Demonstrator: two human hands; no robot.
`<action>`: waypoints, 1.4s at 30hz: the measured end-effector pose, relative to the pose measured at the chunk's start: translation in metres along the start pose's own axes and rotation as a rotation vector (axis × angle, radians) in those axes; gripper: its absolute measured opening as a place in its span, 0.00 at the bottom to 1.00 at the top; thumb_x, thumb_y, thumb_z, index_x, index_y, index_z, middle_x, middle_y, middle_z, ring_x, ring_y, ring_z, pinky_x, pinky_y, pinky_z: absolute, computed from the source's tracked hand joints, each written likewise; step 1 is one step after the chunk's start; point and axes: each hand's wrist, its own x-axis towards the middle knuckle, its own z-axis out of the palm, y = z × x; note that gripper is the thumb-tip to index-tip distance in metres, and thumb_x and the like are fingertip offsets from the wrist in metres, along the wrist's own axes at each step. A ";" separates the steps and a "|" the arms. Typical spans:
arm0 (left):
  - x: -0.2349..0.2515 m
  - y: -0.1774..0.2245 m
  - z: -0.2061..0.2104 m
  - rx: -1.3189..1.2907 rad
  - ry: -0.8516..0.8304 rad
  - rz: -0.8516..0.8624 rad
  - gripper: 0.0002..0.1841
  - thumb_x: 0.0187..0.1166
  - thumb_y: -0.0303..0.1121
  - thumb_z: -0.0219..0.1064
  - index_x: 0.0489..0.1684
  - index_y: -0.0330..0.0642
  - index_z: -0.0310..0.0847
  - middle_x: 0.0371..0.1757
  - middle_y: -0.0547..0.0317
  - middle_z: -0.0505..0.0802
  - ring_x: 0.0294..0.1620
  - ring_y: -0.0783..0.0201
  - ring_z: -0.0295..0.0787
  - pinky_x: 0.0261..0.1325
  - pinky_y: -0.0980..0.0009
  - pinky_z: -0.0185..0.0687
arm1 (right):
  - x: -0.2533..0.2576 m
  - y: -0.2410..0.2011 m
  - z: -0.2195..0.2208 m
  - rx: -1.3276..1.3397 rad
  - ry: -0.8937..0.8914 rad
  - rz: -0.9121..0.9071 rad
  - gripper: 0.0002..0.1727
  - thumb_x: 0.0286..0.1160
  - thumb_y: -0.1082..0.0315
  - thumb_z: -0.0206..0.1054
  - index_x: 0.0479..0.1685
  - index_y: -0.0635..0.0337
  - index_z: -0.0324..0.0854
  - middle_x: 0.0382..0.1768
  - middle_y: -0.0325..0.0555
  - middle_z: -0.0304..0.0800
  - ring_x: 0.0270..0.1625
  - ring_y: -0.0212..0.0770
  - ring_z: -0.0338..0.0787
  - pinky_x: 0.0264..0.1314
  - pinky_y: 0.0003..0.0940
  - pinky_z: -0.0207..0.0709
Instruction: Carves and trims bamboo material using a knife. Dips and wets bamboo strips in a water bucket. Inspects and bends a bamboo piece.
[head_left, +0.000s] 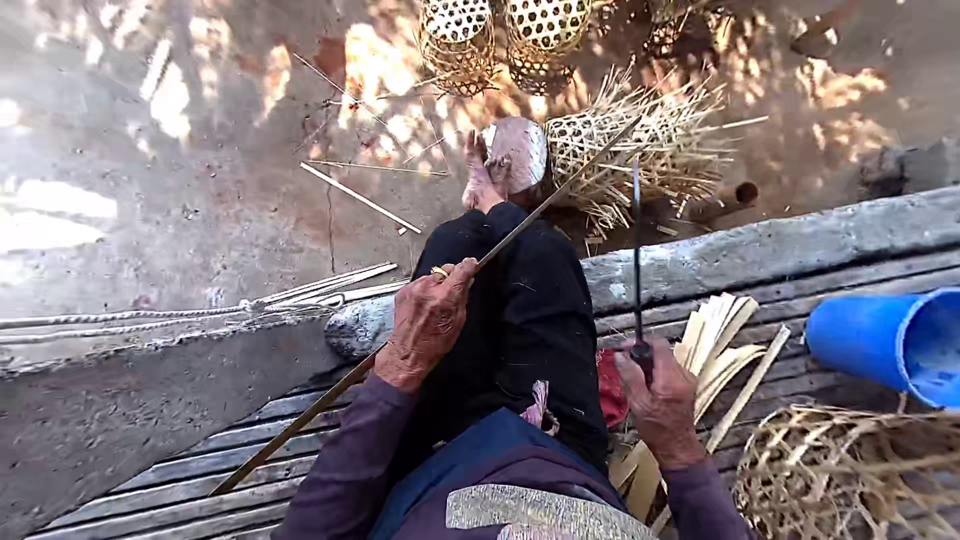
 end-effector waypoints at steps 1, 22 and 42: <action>0.004 0.001 0.000 0.051 0.016 0.003 0.14 0.82 0.25 0.60 0.56 0.31 0.89 0.38 0.38 0.93 0.29 0.41 0.91 0.31 0.47 0.83 | 0.029 -0.015 0.008 0.000 -0.030 -0.096 0.21 0.79 0.59 0.63 0.46 0.75 0.86 0.27 0.55 0.91 0.28 0.44 0.90 0.33 0.39 0.83; 0.013 -0.058 -0.006 0.206 0.058 -0.249 0.12 0.82 0.24 0.62 0.55 0.33 0.90 0.41 0.38 0.94 0.29 0.40 0.92 0.29 0.48 0.83 | 0.178 -0.046 0.116 -0.158 -0.392 -0.676 0.18 0.77 0.58 0.69 0.44 0.69 0.85 0.34 0.58 0.87 0.33 0.58 0.92 0.26 0.49 0.81; -0.119 -0.082 -0.081 -0.528 0.050 -0.763 0.14 0.82 0.29 0.59 0.54 0.33 0.89 0.31 0.69 0.94 0.17 0.87 0.76 0.23 0.89 0.72 | 0.253 -0.038 0.110 -0.470 -0.604 -0.397 0.23 0.88 0.58 0.61 0.56 0.76 0.80 0.47 0.78 0.87 0.48 0.80 0.89 0.43 0.76 0.76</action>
